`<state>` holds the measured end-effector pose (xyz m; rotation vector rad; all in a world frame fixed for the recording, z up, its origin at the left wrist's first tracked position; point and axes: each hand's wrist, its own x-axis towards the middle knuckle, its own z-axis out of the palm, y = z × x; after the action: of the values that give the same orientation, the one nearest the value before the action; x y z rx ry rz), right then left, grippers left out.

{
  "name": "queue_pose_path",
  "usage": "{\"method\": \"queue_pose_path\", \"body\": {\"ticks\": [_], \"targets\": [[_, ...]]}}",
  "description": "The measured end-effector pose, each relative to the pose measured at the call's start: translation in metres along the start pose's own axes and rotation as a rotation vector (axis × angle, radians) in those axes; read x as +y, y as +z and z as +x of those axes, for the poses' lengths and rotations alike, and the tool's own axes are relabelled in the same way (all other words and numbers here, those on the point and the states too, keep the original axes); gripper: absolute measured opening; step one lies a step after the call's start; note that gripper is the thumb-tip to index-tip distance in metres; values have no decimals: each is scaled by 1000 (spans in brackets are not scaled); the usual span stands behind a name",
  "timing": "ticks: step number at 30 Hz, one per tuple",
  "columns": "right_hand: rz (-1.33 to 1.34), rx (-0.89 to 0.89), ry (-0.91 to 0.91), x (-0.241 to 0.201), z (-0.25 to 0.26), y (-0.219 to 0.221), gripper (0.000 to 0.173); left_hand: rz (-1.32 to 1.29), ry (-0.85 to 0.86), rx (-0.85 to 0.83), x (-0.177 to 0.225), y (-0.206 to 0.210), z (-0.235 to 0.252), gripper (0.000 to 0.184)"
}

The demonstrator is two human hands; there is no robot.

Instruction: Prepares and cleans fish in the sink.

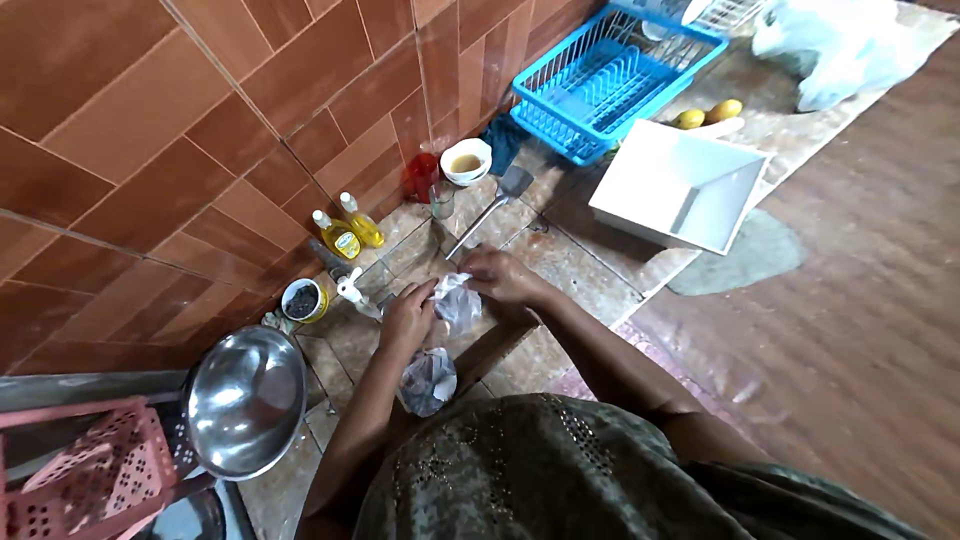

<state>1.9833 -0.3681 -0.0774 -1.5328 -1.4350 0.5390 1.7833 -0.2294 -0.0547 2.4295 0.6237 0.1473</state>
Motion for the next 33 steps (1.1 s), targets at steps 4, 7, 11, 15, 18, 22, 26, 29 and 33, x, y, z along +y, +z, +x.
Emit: {"method": "queue_pose_path", "body": {"ticks": [4,7,11,15,18,22,26,29,33], "targets": [[110,32,42,5,-11,-14,9,-61,-60,32,0,-2,-3,27],[123,83,78,1,-21,-21,9,-38,42,97,-3,-1,-10,21],[46,127,68,6,-30,-24,9,-48,53,112,0,2,-12,17],[183,156,50,-3,-27,-32,10,-156,97,109,14,-3,-4,20],[-19,179,18,2,-26,-28,10,-129,72,76,14,-3,1,22],[155,162,27,-7,-26,-34,11,-199,173,115,30,-8,4,19],[90,177,28,-10,-23,-33,11,-221,158,97,28,-8,9,20],[190,175,25,-13,-26,-30,10,-251,178,118,29,-7,5,15],[144,171,-7,-18,-16,-38,10,-267,205,154,29,-10,11,15]]}}
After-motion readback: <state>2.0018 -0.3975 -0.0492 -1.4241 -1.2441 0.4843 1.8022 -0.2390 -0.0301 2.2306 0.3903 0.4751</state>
